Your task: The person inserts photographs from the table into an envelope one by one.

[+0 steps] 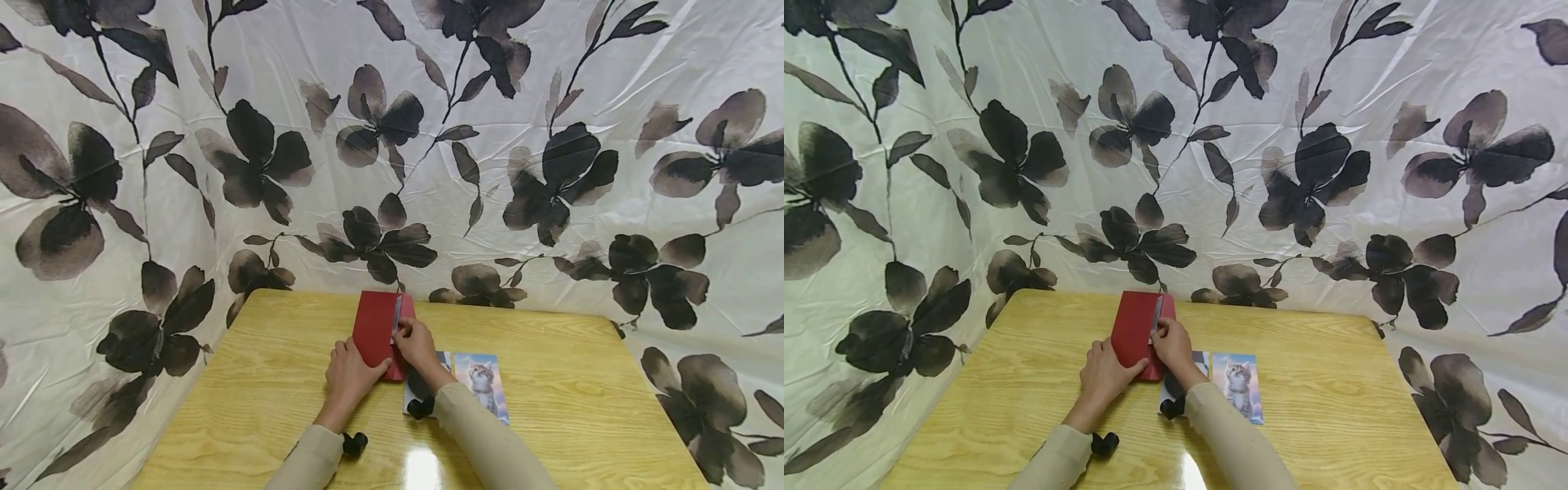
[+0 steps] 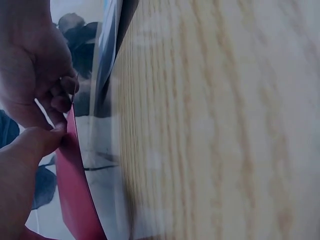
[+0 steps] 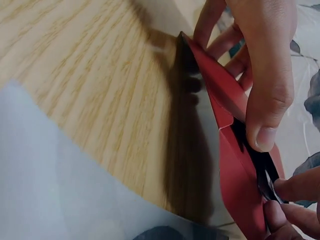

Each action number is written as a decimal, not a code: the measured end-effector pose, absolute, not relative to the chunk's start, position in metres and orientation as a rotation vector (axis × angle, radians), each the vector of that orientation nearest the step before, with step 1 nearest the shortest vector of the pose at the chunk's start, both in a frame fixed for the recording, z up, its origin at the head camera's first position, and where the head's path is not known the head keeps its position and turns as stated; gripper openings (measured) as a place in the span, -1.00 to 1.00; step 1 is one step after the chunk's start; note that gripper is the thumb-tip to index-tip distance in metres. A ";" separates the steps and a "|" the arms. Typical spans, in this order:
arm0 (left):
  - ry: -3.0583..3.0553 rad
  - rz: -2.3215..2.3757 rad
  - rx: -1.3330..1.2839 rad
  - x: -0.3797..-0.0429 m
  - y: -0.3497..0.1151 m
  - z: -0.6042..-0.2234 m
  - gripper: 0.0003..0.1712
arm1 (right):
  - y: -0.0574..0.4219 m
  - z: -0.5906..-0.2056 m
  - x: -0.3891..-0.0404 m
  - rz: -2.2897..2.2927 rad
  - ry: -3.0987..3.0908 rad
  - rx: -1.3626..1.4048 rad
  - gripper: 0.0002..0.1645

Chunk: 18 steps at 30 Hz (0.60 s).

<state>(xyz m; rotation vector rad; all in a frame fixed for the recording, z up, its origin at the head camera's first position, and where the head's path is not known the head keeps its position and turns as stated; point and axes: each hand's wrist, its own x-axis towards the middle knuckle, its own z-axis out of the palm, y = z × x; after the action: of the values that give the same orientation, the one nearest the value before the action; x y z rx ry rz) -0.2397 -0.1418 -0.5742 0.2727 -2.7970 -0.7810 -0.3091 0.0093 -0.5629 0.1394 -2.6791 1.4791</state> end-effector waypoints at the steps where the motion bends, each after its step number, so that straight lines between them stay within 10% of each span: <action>1: -2.797 -0.777 0.271 -0.240 -0.141 -0.574 0.16 | 0.010 -0.562 -0.309 1.477 -2.682 0.142 -0.61; 18: -2.806 -0.745 0.278 -0.243 -0.141 -0.576 0.18 | 0.046 -0.553 -0.293 1.532 -2.606 0.214 -0.65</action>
<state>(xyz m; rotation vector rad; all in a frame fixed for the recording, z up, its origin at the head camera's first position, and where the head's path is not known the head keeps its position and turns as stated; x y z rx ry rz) -0.2428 -0.1407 -0.5759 0.2780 -2.8055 -0.7446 -0.2929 0.0464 -0.5532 0.2144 -2.6061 1.5321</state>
